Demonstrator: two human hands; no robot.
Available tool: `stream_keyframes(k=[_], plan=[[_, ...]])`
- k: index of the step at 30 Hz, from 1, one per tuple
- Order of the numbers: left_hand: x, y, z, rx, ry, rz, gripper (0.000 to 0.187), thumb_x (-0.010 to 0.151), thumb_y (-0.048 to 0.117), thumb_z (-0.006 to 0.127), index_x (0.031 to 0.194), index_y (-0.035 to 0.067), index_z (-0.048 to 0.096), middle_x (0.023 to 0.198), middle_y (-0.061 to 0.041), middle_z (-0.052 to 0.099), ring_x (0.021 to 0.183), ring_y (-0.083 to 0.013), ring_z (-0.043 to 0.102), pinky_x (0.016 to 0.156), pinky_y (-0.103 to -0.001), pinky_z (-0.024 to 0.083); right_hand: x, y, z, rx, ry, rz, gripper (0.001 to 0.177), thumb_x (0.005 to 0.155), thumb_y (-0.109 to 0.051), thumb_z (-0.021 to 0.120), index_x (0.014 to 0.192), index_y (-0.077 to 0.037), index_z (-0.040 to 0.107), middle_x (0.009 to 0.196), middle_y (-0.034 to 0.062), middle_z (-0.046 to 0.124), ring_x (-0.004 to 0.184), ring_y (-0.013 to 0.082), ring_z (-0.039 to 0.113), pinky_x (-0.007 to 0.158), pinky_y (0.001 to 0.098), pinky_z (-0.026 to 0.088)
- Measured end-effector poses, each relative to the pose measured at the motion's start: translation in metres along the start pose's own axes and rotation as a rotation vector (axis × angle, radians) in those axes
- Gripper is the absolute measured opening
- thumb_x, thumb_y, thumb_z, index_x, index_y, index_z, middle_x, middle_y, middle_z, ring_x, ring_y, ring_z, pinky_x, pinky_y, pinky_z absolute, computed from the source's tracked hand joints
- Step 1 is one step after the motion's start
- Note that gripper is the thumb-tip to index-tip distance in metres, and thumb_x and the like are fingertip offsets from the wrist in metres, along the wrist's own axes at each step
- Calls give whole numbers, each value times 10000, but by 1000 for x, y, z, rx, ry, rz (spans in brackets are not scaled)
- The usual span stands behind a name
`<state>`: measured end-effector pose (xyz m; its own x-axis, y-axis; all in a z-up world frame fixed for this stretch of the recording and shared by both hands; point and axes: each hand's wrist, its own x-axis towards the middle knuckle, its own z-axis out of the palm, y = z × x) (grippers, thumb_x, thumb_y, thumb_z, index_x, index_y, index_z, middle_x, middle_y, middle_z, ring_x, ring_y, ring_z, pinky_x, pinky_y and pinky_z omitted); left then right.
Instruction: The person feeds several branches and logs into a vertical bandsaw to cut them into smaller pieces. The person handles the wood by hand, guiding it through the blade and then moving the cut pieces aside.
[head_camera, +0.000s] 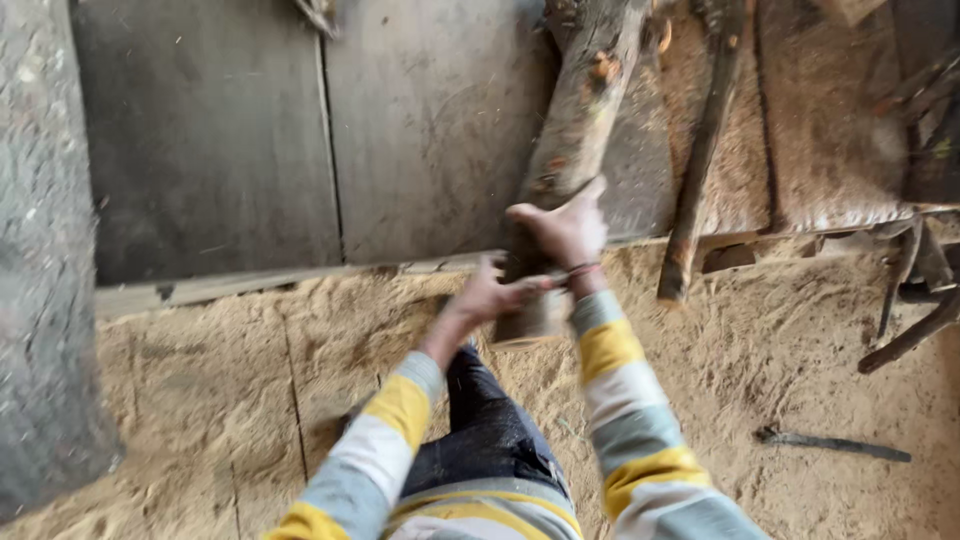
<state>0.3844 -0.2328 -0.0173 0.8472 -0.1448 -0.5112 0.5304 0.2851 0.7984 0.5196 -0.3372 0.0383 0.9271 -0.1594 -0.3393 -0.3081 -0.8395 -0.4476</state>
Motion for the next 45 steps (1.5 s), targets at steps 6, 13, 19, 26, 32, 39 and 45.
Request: stream_keyframes(k=[6,13,19,26,32,39,45], plan=[[-131,-57,-97,255,233,32,896,627,375,933,1360,29,551,1249,-97,728,1121,-225,727,1043,-362,566,-146,-20,99,26,26,35,1513,607,-670,878,1542,164,30,1267,329,642,1097,441,682,961,477,555],[-259,-119,-101,26,326,160,860,653,323,934,1376,41,562,1293,-70,712,1206,-226,677,1069,-358,503,-270,-6,140,-4,-58,-151,1461,689,-681,810,1551,150,-28,1216,351,631,1004,454,701,865,478,586],[-309,-107,-162,-202,440,-76,768,672,258,861,1351,81,550,1285,-74,720,1148,-247,728,1000,-442,590,-315,-44,178,27,-173,-316,1380,776,-762,666,1582,106,-42,1065,345,693,908,452,732,812,474,615],[-280,-73,-250,282,445,-51,723,738,427,835,1309,31,636,1201,-168,757,980,-292,780,932,-467,641,-278,-127,215,121,-208,-306,1408,735,-817,579,1569,118,-64,1050,318,704,868,402,769,774,480,646],[-253,-53,-249,677,699,359,1182,590,542,935,1451,-72,406,1193,-231,635,1021,-356,685,825,-495,598,-237,-167,220,168,-144,-273,1318,735,-802,647,1622,-40,37,1171,315,679,1052,431,710,932,512,578],[-243,-28,-235,750,924,250,1129,608,468,921,1508,-16,442,1171,-205,660,1041,-355,681,900,-456,581,-232,-159,233,490,-47,-316,1181,693,-593,874,1636,-128,336,1388,296,441,1261,406,577,1061,466,495],[-226,-9,-245,778,953,230,1120,603,459,912,1499,-29,449,1108,-207,652,1010,-339,679,869,-444,577,-214,-178,244,654,19,-336,1074,717,-479,925,1586,-92,426,1236,186,433,1157,348,579,1040,453,500]])
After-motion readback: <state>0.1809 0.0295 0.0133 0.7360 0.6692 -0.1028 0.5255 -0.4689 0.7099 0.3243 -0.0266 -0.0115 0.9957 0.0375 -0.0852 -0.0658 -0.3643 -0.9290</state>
